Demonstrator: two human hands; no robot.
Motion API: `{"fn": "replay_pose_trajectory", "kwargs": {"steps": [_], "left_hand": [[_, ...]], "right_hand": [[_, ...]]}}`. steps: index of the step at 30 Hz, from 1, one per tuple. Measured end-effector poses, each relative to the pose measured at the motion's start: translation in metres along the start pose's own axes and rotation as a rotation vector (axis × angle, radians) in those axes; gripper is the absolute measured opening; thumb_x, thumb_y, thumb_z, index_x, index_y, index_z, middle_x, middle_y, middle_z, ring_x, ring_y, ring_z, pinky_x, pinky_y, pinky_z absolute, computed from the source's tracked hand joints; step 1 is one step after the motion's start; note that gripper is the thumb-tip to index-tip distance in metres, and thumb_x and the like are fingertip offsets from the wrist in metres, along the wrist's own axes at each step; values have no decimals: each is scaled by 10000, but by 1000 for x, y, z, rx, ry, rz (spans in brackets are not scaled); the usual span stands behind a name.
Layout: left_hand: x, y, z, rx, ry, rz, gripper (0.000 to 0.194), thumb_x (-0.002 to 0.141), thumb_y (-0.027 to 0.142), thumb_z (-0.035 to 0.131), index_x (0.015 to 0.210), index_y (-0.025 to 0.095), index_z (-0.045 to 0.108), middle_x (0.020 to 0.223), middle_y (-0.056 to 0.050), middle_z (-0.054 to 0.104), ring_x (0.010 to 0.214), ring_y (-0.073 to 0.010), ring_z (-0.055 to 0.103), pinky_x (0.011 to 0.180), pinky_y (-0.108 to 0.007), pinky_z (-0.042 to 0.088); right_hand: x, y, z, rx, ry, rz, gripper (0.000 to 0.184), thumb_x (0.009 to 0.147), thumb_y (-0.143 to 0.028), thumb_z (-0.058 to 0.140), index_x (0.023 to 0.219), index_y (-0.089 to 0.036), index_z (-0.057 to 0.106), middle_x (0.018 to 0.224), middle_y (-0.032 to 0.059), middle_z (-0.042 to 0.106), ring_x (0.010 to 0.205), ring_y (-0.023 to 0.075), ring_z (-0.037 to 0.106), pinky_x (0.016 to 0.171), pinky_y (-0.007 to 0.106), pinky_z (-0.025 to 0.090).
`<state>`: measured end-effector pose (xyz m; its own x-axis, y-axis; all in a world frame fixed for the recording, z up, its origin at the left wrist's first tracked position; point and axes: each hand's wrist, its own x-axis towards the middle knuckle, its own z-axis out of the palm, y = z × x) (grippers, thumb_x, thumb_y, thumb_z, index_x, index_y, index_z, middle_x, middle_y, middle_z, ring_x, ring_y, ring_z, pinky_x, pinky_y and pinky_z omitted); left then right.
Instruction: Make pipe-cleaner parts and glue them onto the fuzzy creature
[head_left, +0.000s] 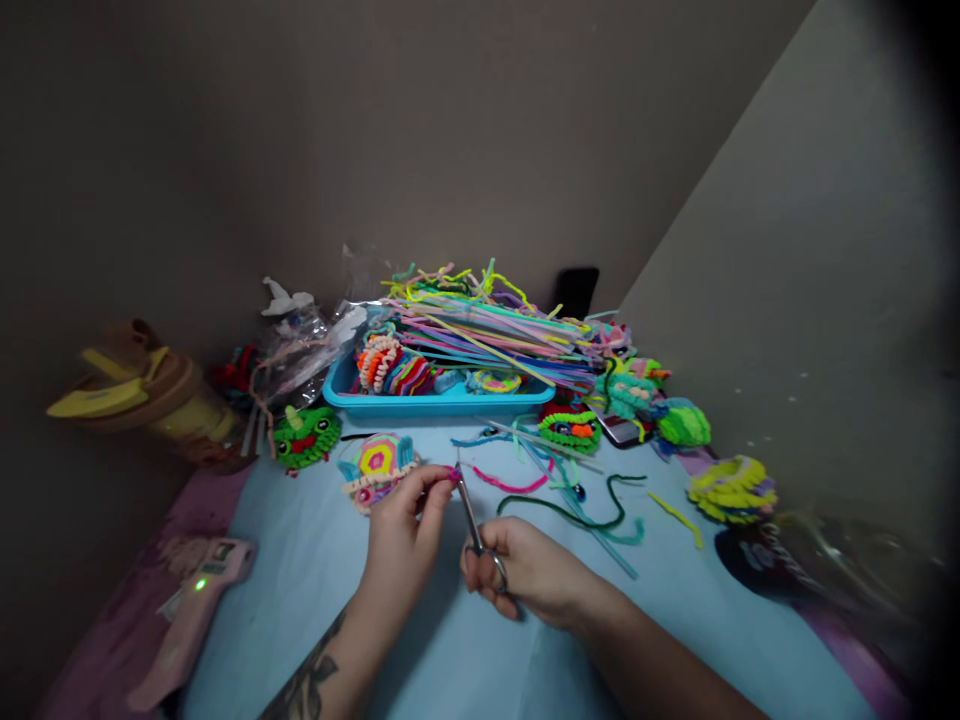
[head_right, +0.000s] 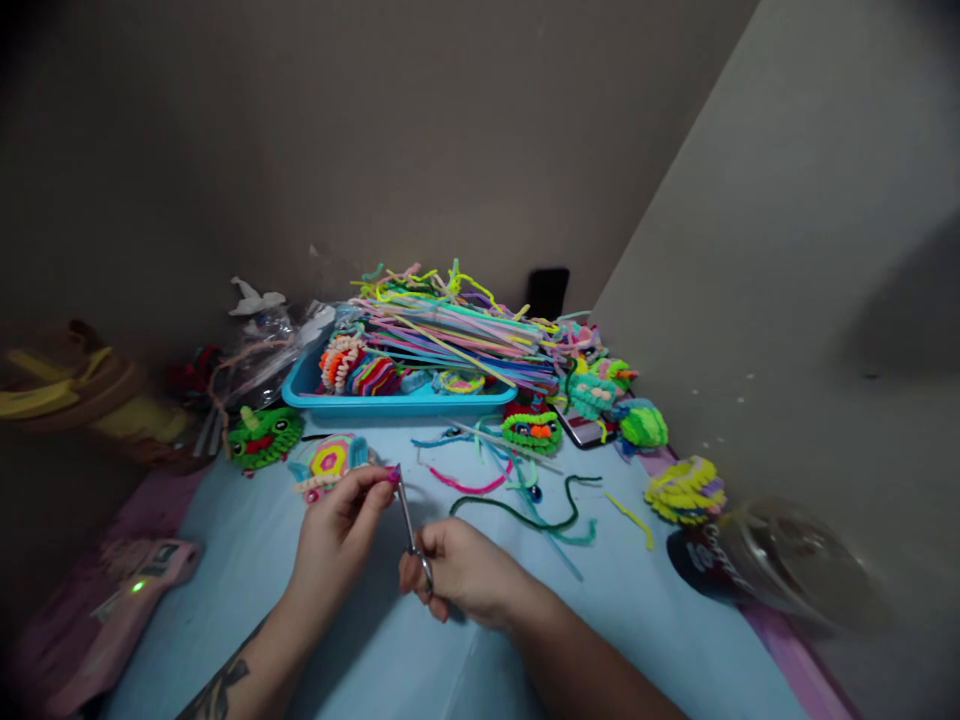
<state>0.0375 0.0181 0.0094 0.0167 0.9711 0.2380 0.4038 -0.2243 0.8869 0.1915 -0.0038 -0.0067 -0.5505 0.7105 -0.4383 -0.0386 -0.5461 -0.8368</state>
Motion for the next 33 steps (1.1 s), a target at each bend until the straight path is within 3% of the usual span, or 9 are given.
{"fn": "replay_pose_trajectory", "kwargs": {"steps": [6, 11, 15, 21, 28, 33], "left_hand": [[-3, -1, 1, 14, -55, 22, 154, 861, 232, 502, 891, 183, 645, 818, -25, 684, 738, -141, 625, 661, -234, 481], [-5, 1, 1, 19, -112, -2, 167, 865, 243, 496, 884, 177, 648, 787, -24, 683, 694, -140, 621, 643, -236, 476], [-5, 2, 2, 5, -123, -17, 170, 867, 252, 494, 883, 180, 647, 778, -22, 681, 676, -141, 620, 626, -235, 473], [-3, -1, 0, 31, -130, 29, 163, 869, 247, 496, 892, 181, 643, 808, -34, 686, 712, -149, 629, 653, -243, 481], [-1, -4, -3, 51, -94, 102, 142, 863, 229, 507, 892, 180, 637, 814, -30, 681, 718, -143, 616, 656, -235, 468], [0, -3, -2, 10, -95, 46, 145, 865, 234, 494, 857, 174, 626, 758, -21, 652, 668, -133, 586, 611, -226, 446]], "right_hand": [[-1, -1, 2, 54, -147, 79, 363, 527, -355, 739, 757, -100, 621, 588, -17, 564, 411, 52, 503, 383, 164, 428], [0, 6, -2, 98, -247, 45, 532, 430, -378, 827, 818, -163, 534, 713, 14, 591, 614, 130, 568, 445, 214, 488], [-3, 4, -1, 48, -238, -56, 571, 490, -559, 776, 817, -159, 535, 741, 31, 569, 622, 118, 528, 465, 201, 438], [-3, 4, -5, -50, -245, -176, 757, 524, -832, 540, 786, -123, 571, 741, 61, 570, 561, 99, 483, 452, 198, 370], [1, 6, -8, -55, -208, -243, 800, 507, -911, 398, 513, -123, 535, 537, 20, 525, 420, 70, 417, 388, 207, 274], [1, 8, -10, 66, -159, -225, 709, 440, -851, 567, 414, -150, 469, 401, -23, 441, 346, 67, 350, 368, 224, 203]]}}
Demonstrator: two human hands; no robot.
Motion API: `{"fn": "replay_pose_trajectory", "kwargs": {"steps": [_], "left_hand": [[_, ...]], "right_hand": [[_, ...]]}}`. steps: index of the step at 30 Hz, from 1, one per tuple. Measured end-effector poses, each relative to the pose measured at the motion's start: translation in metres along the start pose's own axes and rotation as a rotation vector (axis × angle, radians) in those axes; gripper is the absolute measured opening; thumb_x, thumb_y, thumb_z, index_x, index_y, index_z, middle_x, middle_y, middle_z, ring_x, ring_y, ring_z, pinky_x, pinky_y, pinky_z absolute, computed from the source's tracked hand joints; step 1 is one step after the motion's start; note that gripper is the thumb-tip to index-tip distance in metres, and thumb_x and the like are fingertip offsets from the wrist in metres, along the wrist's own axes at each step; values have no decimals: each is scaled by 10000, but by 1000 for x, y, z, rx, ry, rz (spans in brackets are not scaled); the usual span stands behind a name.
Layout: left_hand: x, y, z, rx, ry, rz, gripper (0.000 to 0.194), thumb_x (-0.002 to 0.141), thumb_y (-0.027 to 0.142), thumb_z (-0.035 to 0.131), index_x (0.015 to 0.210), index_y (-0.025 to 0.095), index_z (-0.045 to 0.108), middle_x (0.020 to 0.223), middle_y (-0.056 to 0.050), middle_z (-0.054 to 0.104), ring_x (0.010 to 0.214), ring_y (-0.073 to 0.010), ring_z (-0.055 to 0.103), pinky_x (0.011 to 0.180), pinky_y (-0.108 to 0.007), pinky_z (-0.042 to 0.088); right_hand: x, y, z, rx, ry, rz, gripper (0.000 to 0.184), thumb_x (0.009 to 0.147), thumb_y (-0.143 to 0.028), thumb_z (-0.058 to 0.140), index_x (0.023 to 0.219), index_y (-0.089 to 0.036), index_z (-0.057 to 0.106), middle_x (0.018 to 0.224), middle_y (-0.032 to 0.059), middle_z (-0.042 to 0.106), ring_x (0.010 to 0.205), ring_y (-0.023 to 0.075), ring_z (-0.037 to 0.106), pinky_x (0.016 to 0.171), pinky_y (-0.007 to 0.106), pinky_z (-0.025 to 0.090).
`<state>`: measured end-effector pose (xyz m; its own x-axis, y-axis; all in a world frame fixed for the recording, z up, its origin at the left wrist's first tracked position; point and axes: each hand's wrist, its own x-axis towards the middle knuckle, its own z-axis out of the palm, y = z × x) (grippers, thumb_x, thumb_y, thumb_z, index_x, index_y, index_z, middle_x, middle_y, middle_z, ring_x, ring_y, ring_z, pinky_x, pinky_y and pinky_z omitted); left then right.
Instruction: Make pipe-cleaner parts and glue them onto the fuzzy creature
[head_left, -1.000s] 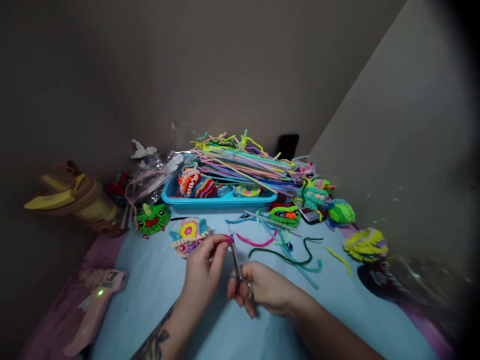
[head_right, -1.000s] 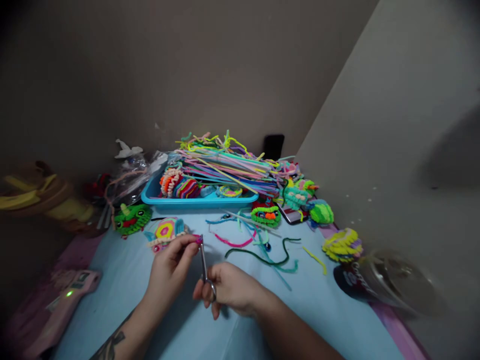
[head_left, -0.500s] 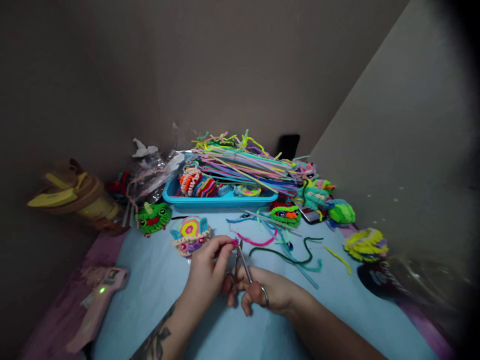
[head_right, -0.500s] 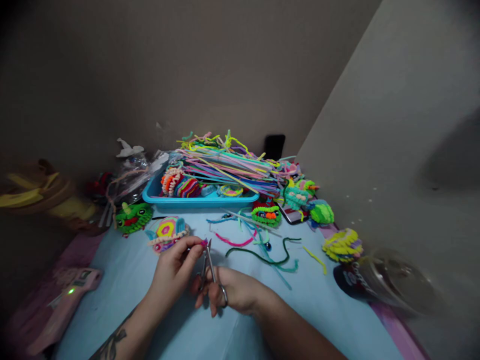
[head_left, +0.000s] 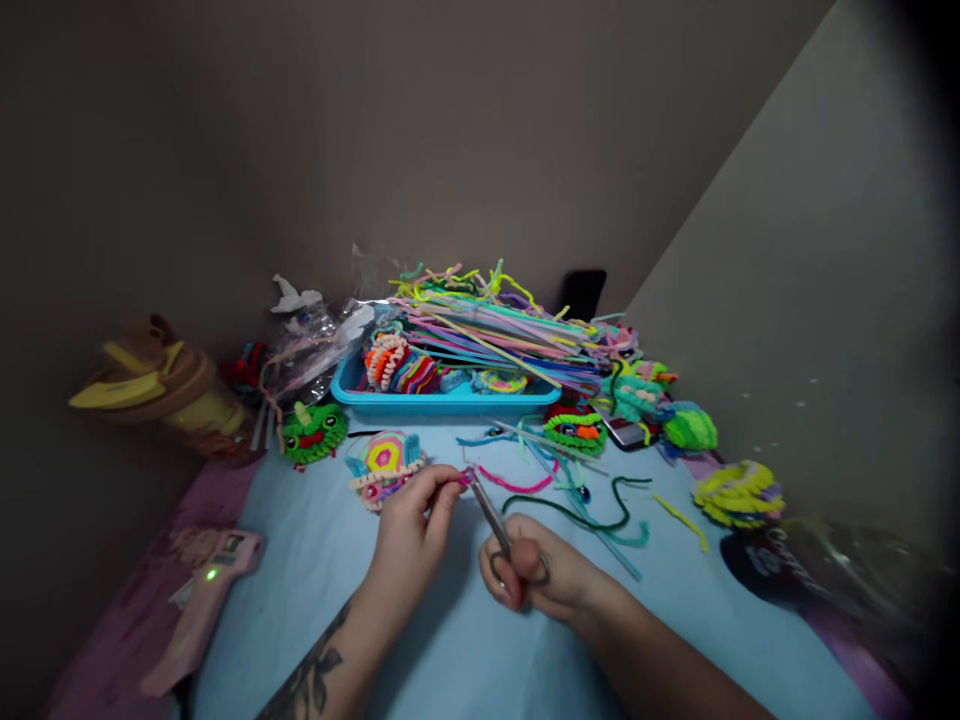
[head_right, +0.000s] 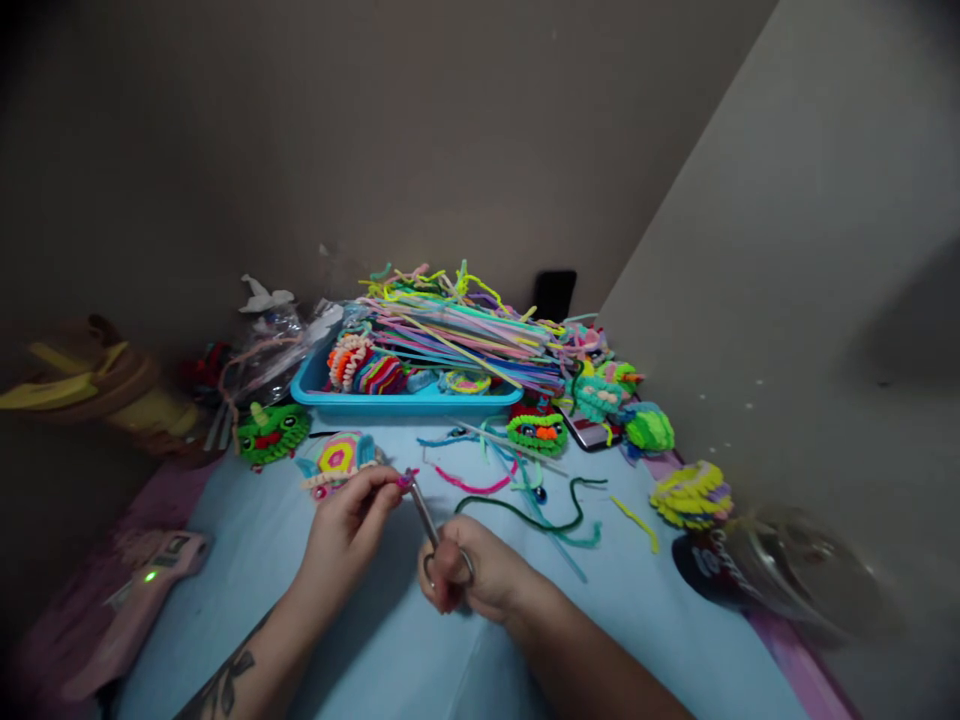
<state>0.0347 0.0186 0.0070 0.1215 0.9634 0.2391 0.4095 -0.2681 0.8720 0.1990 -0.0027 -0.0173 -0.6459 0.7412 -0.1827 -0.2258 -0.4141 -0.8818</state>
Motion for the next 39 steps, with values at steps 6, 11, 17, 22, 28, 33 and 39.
{"fn": "replay_pose_trajectory", "kwargs": {"steps": [6, 11, 17, 22, 28, 33, 39], "left_hand": [[0, 3, 2, -204, 18, -140, 148, 841, 275, 519, 821, 170, 621, 723, -18, 649, 663, -138, 602, 600, -231, 466], [1, 1, -4, -486, 175, -283, 215, 797, 366, 601, 885, 171, 592, 750, -23, 674, 681, -140, 635, 664, -271, 516], [2, 0, -4, -768, 186, -371, 267, 755, 405, 669, 863, 179, 575, 783, -10, 674, 717, -119, 641, 734, -275, 525], [3, 11, 0, -965, 2, -574, 286, 682, 357, 749, 793, 149, 588, 748, -16, 668, 633, -82, 611, 604, -182, 519], [4, 16, -2, -1139, -47, -752, 233, 664, 241, 772, 799, 137, 613, 697, -15, 661, 559, -63, 594, 535, -153, 522], [4, 14, 0, -1101, -40, -763, 265, 664, 151, 762, 892, 121, 632, 819, -68, 702, 657, -90, 644, 598, -165, 536], [2, 9, 4, -963, -26, -703, 364, 571, 227, 821, 862, 130, 625, 724, -18, 677, 630, -93, 627, 617, -186, 504]], "right_hand": [[-3, -6, -3, -37, 77, -76, 664, 539, -763, 625, 637, -107, 617, 564, 14, 540, 434, 71, 408, 416, 216, 249], [-7, -11, -19, -54, 192, -140, 791, 603, -623, 713, 1221, -190, 474, 910, 58, 548, 629, 97, 473, 523, 210, 365], [-9, -16, -31, -183, 283, -78, 973, 461, -428, 857, 1293, -268, 378, 949, 15, 463, 590, 73, 439, 499, 200, 373], [-1, -20, -25, -619, 798, -210, 629, 562, -278, 780, 1142, -215, 544, 881, 12, 502, 640, 121, 439, 569, 243, 389], [-1, -24, -35, -979, 825, -147, 166, 753, -227, 570, 616, -180, 651, 662, 45, 631, 676, 188, 568, 649, 291, 412], [1, -16, -46, -1186, 828, -186, 195, 776, -192, 507, 749, -179, 699, 762, 69, 696, 759, 215, 624, 709, 308, 440], [4, -13, -43, -1242, 882, -219, 195, 790, -196, 507, 752, -173, 697, 744, 69, 666, 717, 213, 609, 688, 320, 440]]}}
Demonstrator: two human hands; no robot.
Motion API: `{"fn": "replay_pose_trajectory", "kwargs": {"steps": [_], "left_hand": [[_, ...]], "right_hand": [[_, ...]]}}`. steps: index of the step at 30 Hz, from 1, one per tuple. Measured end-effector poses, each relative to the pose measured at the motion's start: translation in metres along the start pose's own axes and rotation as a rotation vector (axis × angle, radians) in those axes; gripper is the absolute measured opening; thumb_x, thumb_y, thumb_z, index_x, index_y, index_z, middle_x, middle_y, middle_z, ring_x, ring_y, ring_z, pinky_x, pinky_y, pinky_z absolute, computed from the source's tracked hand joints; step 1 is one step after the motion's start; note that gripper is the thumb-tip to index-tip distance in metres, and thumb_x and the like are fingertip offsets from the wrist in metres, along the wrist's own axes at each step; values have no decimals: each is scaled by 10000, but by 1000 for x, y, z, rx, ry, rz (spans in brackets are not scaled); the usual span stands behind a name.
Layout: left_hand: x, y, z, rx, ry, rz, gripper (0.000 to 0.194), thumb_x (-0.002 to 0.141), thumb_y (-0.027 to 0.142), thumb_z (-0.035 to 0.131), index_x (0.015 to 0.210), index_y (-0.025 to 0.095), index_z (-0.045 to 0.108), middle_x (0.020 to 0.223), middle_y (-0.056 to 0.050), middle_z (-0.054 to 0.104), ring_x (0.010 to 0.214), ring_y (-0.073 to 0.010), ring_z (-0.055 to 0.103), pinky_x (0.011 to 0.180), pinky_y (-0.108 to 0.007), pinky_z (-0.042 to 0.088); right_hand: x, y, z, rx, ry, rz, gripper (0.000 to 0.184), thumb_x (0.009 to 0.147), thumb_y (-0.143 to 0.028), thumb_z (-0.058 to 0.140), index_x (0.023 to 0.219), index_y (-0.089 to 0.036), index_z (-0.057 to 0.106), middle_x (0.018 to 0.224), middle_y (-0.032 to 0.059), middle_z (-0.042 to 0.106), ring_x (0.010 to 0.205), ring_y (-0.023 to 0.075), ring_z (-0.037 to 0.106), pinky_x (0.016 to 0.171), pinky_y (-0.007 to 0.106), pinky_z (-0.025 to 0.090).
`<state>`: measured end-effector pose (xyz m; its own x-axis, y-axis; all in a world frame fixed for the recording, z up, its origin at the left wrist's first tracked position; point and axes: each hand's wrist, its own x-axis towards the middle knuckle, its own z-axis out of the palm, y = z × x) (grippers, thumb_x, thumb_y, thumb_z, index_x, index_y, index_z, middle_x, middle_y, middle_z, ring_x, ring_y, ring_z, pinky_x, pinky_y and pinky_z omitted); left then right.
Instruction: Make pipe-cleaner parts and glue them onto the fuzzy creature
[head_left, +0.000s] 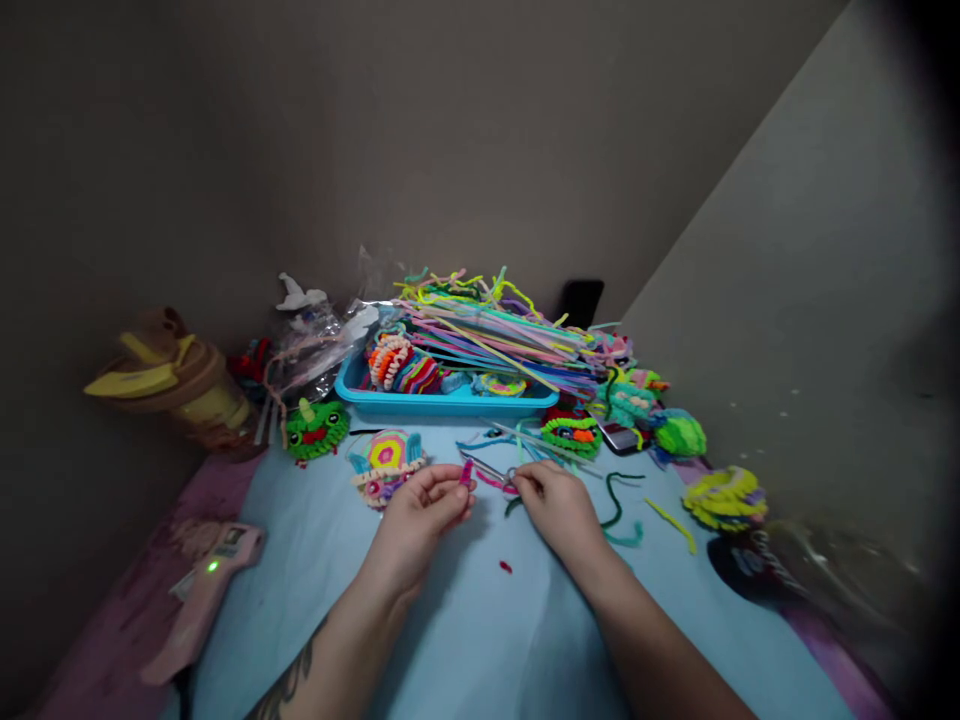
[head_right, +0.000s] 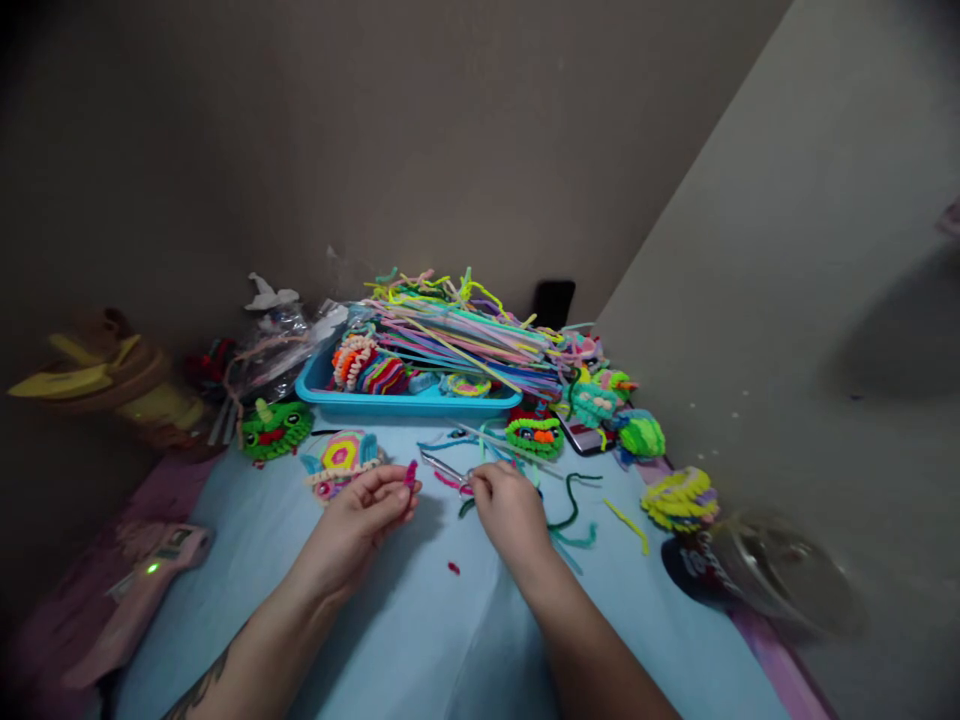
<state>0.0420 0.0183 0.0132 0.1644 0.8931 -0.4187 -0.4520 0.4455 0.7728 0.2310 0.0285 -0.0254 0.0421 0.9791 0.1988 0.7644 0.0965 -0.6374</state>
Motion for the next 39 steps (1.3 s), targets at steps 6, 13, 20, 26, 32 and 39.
{"fn": "replay_pose_trajectory", "kwargs": {"steps": [6, 13, 20, 26, 32, 39], "left_hand": [[2, -10, 3, 331, -40, 158, 226, 605, 181, 748, 780, 134, 614, 665, 6, 621, 615, -98, 562, 589, -202, 442], [0, -21, 9, 520, -114, 218, 158, 664, 160, 667, 817, 137, 636, 737, -25, 642, 699, -139, 583, 657, -252, 462], [3, -23, 8, 308, -132, 58, 355, 558, 224, 808, 854, 130, 636, 759, -34, 661, 718, -134, 602, 707, -260, 474], [-1, -20, 6, 206, -178, -89, 402, 576, 269, 822, 915, 121, 665, 770, -22, 665, 665, -84, 582, 654, -201, 454], [-1, -21, 11, 326, -190, -65, 346, 615, 409, 763, 726, 100, 653, 568, 2, 607, 490, -71, 504, 497, -195, 404], [1, -18, 9, 527, -136, 72, 281, 658, 382, 697, 736, 114, 664, 581, -5, 609, 501, -104, 520, 494, -220, 423]], "right_hand": [[-10, -24, -4, 569, -32, -9, 164, 774, -290, 604, 873, -184, 680, 826, 56, 632, 740, 175, 591, 631, 270, 450], [-14, -29, 1, 740, -111, 142, 138, 759, -292, 623, 698, -168, 635, 671, 8, 585, 655, 139, 541, 616, 252, 424], [-12, -27, -1, 851, -158, 234, 182, 725, -332, 658, 691, -162, 600, 614, -18, 557, 576, 110, 497, 553, 228, 391], [-12, -21, 2, 983, -179, 334, 255, 747, -395, 658, 676, -169, 566, 496, -77, 414, 412, 55, 301, 408, 198, 238], [-15, -23, 2, 1078, -230, 353, 290, 733, -440, 674, 721, -167, 578, 522, -72, 429, 409, 49, 298, 398, 195, 224], [-11, -25, -5, 882, -292, 204, 192, 682, -320, 721, 768, -160, 660, 723, 15, 609, 700, 146, 558, 650, 266, 434]]}}
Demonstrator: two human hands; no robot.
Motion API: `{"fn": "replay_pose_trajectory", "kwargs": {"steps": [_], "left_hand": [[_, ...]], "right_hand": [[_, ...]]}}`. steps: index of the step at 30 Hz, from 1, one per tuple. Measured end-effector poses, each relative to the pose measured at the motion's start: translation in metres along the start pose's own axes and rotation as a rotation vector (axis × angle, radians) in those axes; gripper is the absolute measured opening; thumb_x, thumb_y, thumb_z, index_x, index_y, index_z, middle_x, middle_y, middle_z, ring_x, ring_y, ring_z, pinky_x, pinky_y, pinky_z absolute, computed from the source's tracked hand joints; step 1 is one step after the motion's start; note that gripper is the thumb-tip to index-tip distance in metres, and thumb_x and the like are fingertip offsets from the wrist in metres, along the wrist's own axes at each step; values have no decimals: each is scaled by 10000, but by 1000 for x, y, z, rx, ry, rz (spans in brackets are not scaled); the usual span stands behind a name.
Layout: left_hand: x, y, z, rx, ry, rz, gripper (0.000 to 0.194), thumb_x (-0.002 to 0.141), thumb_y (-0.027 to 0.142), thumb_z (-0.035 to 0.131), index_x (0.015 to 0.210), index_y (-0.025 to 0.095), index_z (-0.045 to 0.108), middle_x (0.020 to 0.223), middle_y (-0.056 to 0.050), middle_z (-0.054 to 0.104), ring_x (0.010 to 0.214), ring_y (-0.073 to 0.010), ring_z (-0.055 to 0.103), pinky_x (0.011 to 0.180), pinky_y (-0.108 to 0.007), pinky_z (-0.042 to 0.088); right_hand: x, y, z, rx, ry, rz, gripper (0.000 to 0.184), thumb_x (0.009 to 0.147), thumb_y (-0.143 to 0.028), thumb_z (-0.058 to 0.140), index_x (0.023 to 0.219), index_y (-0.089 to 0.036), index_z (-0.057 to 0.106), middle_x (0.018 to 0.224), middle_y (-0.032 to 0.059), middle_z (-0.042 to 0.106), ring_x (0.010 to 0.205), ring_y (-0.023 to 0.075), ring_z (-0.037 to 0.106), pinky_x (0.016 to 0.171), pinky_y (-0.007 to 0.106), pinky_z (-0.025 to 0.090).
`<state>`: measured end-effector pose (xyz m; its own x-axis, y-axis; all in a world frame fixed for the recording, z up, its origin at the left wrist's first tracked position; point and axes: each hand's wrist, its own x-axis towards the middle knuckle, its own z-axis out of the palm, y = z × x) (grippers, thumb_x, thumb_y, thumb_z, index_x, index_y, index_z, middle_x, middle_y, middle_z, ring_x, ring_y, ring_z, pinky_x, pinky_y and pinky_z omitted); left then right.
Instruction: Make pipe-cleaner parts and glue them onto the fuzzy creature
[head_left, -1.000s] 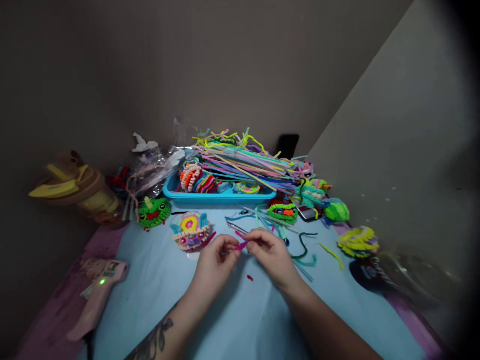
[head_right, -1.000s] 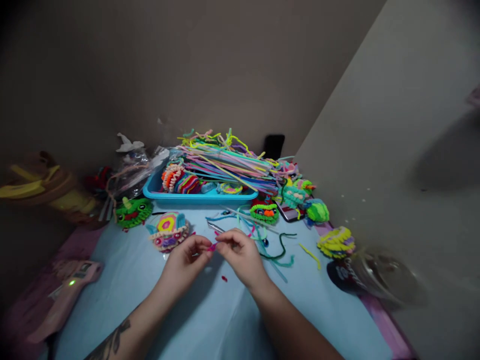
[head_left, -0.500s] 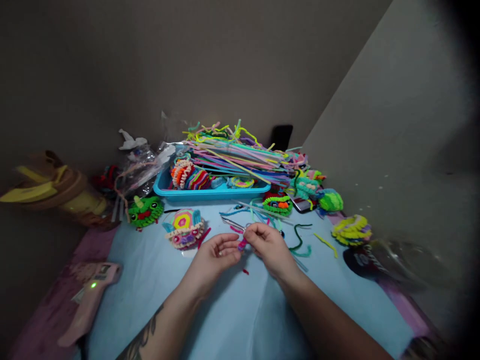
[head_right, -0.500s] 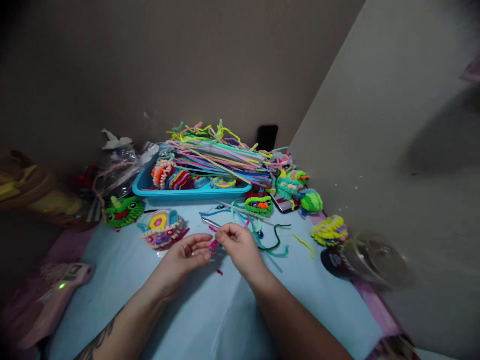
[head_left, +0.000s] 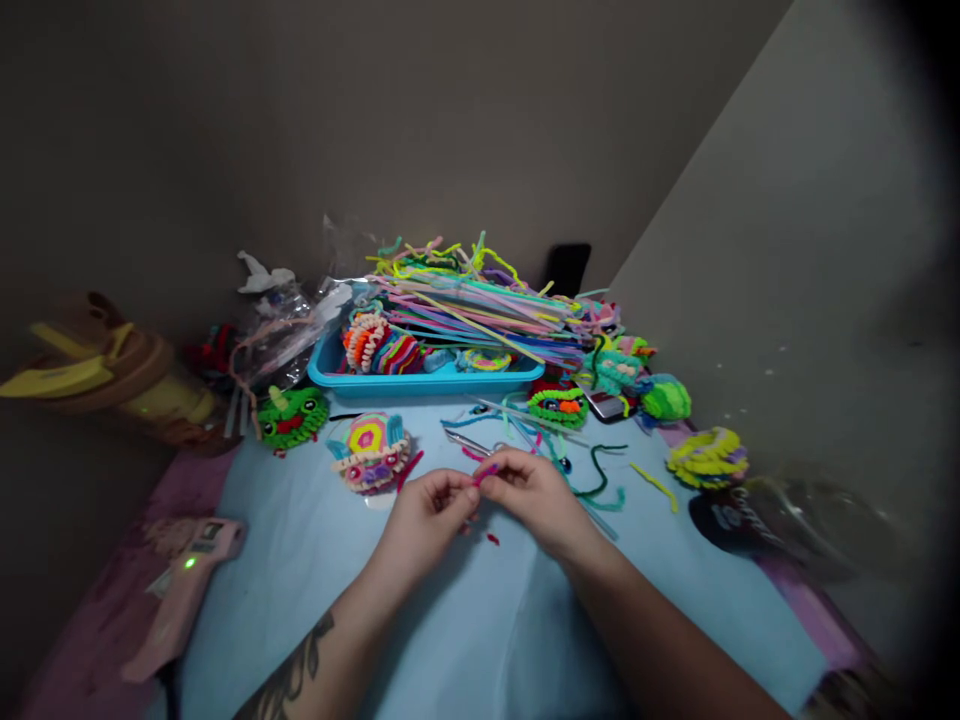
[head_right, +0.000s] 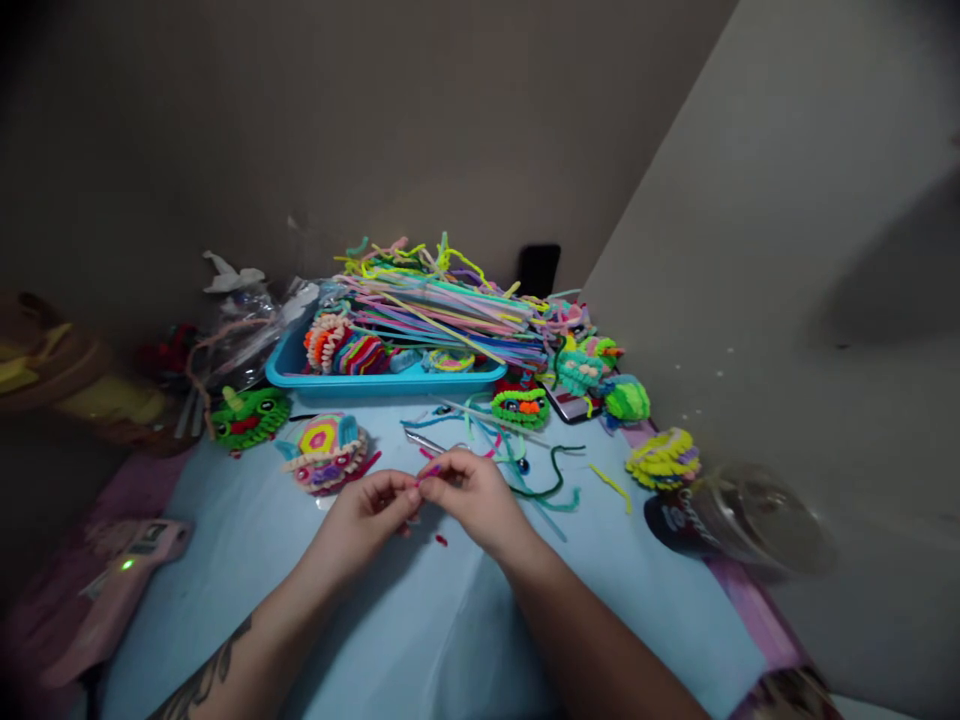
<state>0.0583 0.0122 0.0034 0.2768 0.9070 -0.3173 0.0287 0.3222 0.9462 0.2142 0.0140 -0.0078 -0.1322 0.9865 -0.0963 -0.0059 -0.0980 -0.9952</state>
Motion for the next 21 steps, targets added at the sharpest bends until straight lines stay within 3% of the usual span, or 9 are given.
{"fn": "replay_pose_trajectory", "kwargs": {"steps": [5, 8, 12, 21], "left_hand": [[1, 4, -15, 181, 191, 177, 206, 710, 294, 659, 852, 149, 692, 790, -57, 702, 696, -165, 621, 623, -246, 473], [-2, 8, -21, 194, 292, 236, 201, 761, 312, 616, 871, 157, 681, 784, -47, 695, 648, -153, 622, 597, -238, 478], [-6, 13, -22, 215, 328, 294, 177, 799, 284, 572, 867, 150, 668, 756, -35, 679, 632, -134, 615, 582, -215, 472], [-7, 18, -25, 187, 349, 313, 180, 816, 266, 552, 886, 145, 665, 807, -32, 690, 631, -114, 625, 594, -198, 486]], "right_hand": [[0, 0, 1, -211, 23, -64, 75, 751, -246, 632, 764, -176, 656, 741, 15, 608, 715, 155, 564, 664, 276, 439], [-5, 6, 11, -490, -33, -186, 65, 778, -158, 601, 763, -192, 653, 744, 17, 603, 737, 159, 557, 692, 278, 431], [-13, 19, 30, -688, -223, -313, 148, 803, -74, 548, 793, -194, 633, 773, 24, 607, 749, 153, 555, 700, 263, 435], [-11, 26, 29, -715, -271, -288, 131, 805, -71, 565, 792, -181, 635, 775, 28, 601, 763, 154, 575, 701, 251, 440]]}}
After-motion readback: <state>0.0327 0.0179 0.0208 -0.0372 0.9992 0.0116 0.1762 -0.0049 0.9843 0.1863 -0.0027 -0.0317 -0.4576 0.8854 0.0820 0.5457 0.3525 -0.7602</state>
